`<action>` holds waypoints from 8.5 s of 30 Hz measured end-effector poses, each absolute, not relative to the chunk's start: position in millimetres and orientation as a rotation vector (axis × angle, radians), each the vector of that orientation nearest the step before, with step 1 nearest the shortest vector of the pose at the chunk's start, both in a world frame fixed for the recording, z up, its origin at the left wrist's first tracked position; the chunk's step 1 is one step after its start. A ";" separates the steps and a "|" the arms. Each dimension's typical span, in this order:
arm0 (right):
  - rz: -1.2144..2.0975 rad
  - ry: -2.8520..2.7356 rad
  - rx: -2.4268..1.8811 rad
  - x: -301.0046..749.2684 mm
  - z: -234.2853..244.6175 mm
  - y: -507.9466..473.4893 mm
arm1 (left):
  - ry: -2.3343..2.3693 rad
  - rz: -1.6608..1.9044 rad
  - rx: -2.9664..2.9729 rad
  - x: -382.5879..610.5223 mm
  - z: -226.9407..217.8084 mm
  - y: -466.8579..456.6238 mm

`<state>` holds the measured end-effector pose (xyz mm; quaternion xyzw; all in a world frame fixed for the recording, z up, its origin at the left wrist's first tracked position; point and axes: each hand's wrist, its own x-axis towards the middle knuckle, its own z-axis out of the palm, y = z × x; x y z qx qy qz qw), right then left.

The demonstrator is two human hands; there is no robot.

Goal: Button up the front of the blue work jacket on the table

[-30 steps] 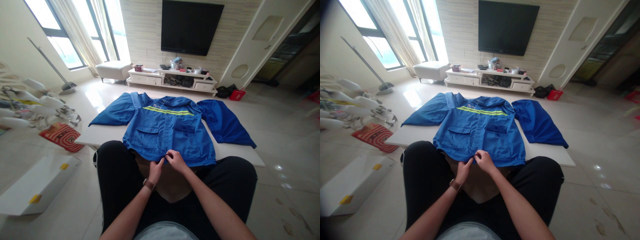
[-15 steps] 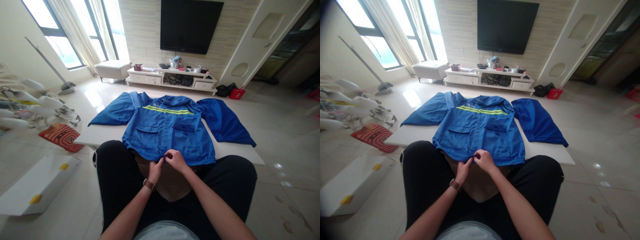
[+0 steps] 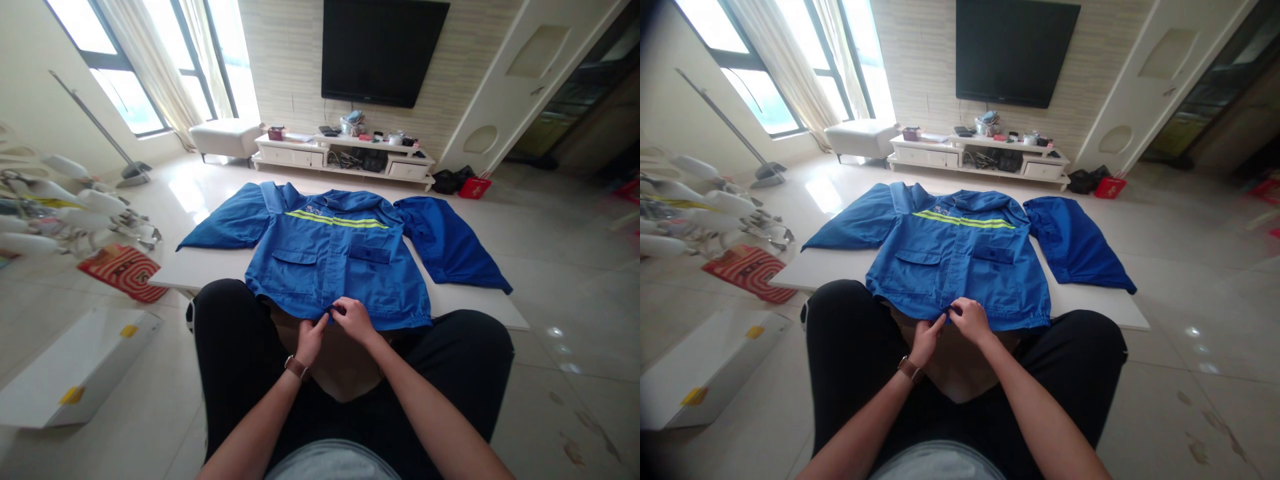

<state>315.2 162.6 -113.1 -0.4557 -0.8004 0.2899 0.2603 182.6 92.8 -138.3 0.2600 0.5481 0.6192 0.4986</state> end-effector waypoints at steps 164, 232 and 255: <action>0.932 -2.407 -1.268 307.1 -20.2 268.1 | 1.720 0.664 1.825 124.9 -29.0 216.4; 0.903 -2.676 -1.228 313.3 -50.4 226.7 | 1.488 0.383 1.835 102.5 -52.3 203.6; 1.027 -2.988 -0.885 314.3 -56.4 181.9 | 2.305 -0.265 1.499 -64.1 -56.6 297.5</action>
